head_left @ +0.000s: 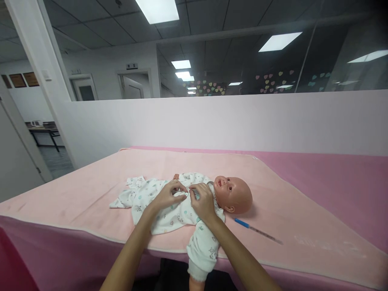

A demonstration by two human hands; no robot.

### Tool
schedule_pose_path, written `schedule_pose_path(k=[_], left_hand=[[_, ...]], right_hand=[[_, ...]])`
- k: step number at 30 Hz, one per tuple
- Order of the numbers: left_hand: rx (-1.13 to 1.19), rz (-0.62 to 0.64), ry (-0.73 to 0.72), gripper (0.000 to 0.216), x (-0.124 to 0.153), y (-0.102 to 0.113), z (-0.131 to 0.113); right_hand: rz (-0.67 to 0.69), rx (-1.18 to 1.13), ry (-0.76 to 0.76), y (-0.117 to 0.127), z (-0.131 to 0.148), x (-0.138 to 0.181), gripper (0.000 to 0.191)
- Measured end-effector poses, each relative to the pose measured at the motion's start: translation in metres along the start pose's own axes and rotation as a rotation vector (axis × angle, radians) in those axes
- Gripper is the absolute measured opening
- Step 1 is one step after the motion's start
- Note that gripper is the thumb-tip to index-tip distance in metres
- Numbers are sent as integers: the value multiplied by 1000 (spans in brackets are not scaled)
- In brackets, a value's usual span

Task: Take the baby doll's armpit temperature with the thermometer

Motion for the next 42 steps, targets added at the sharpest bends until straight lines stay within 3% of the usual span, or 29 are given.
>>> schedule_pose_path(k=[4,6,9,11,13,18,22,26,34,42], left_hand=[[63,52,62,28,23,15,8],[71,12,103,24,34,19,13],[35,-161,132,19,42,18,19],[-15,-272,89,22,42,14,22],[-87,-330,38,27,42,9,24],[-231,-324,-16,34,45,2,24],[-303,-282,-56,30,49,0,15],[-402,-342,-98,25,51,-2,5],[-581,-374,-48,19,46,-9,6],[-569,-374,-28,17,43,-10,9]], right_hand=[[12,99,16,2,1,2,16],[24,181,67,1,5,2,18],[103,295,282,-5,16,-1,20],[195,342,457,-13,25,-3,18],[267,369,538,-21,31,-5,16],[318,337,442,-24,38,-7,22],[341,231,382,-19,37,-6,12],[315,156,307,-18,32,-6,12],[299,174,239,-23,25,-5,10],[273,206,223,-25,24,-4,10]])
Point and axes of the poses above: each hand's wrist, its own x-axis away from the middle knuckle, its own y-axis out of the back of the hand, z = x × y, the point moved 2 cm from there along -x, towards the middle knuckle, and after that the axes turned 8 degrees about z, right-handed, at the moved point
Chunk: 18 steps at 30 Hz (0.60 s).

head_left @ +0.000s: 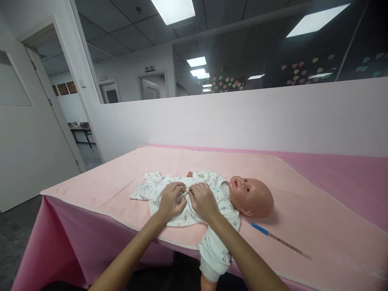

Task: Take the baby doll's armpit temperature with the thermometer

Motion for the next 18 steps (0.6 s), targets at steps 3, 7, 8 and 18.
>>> schedule_pose_path(k=[3,7,8,18], left_hand=[[20,-1,-5,18,-1,0,0],[28,8,-11,18,-2,1,0],[26,12,-15,18,-2,1,0],[36,33,-18,16,-1,3,-1]], right_hand=[[9,11,-7,-1,0,0,10],[-3,11,-3,-1,0,0,13],[-5,8,-6,-1,0,0,13],[-35,-11,-33,-1,1,1,16]])
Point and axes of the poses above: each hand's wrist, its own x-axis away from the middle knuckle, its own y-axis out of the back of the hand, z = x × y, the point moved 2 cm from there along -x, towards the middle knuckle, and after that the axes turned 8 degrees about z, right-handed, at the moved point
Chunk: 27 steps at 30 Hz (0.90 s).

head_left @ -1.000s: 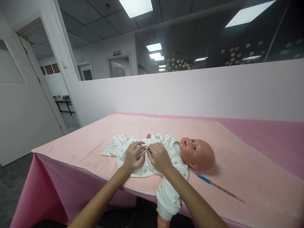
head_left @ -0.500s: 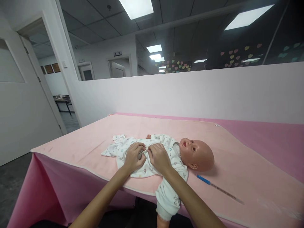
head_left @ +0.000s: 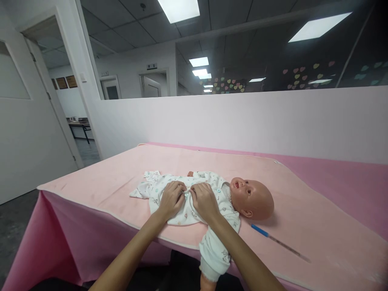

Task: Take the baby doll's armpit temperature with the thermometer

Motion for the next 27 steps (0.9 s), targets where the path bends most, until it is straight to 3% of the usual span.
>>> schedule_pose_path(k=[8,16,18,22,27], left_hand=[[6,-6,7,12,0,1,2],[-29,-380,290,21,5,13,18],[14,-324,222,18,5,13,16],[29,-71,2,15,3,7,6],[-59,-26,8,17,1,4,4]], right_hand=[[-9,-9,-3,-1,-1,1,16],[-17,-39,-16,-1,-1,2,15],[-15,-36,-26,0,-2,2,15],[-4,-19,-51,0,-2,1,13],[-17,-14,-64,2,-1,1,14]])
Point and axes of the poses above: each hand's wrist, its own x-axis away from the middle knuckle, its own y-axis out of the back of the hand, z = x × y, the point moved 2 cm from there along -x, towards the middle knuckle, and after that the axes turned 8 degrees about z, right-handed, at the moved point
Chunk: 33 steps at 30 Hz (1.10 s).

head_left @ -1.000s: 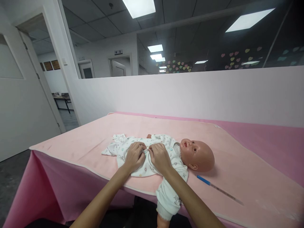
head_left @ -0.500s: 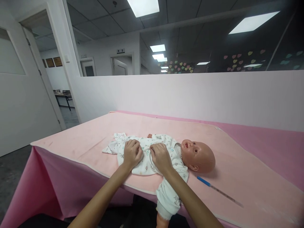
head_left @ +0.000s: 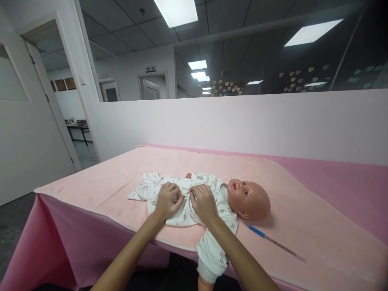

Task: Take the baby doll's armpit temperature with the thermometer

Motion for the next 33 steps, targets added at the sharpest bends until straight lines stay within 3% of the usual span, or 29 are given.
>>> schedule_pose_path(k=[5,10,14,18,23,26,29,31,33], left_hand=[[-80,8,-2,14,2,2,2],[-18,73,-64,25,4,1,3],[84,89,16,31,5,3,8],[140,108,81,24,3,8,14],[34,108,-142,25,4,8,14],[-20,73,-210,23,6,7,15],[-63,33,-171,22,7,5,16],[-70,35,-156,21,7,4,16],[-61,51,-147,21,6,3,15]], right_hand=[[-11,7,-4,0,0,0,16],[-32,25,-6,-1,-1,0,16],[-54,26,-18,-2,-2,0,15],[-47,51,-71,-3,-4,-1,14],[-76,192,-48,12,4,1,16],[-170,286,-29,42,8,30,18],[-297,360,-160,76,-7,87,19],[-268,480,-339,96,-26,127,21],[-145,646,-540,111,-48,158,25]])
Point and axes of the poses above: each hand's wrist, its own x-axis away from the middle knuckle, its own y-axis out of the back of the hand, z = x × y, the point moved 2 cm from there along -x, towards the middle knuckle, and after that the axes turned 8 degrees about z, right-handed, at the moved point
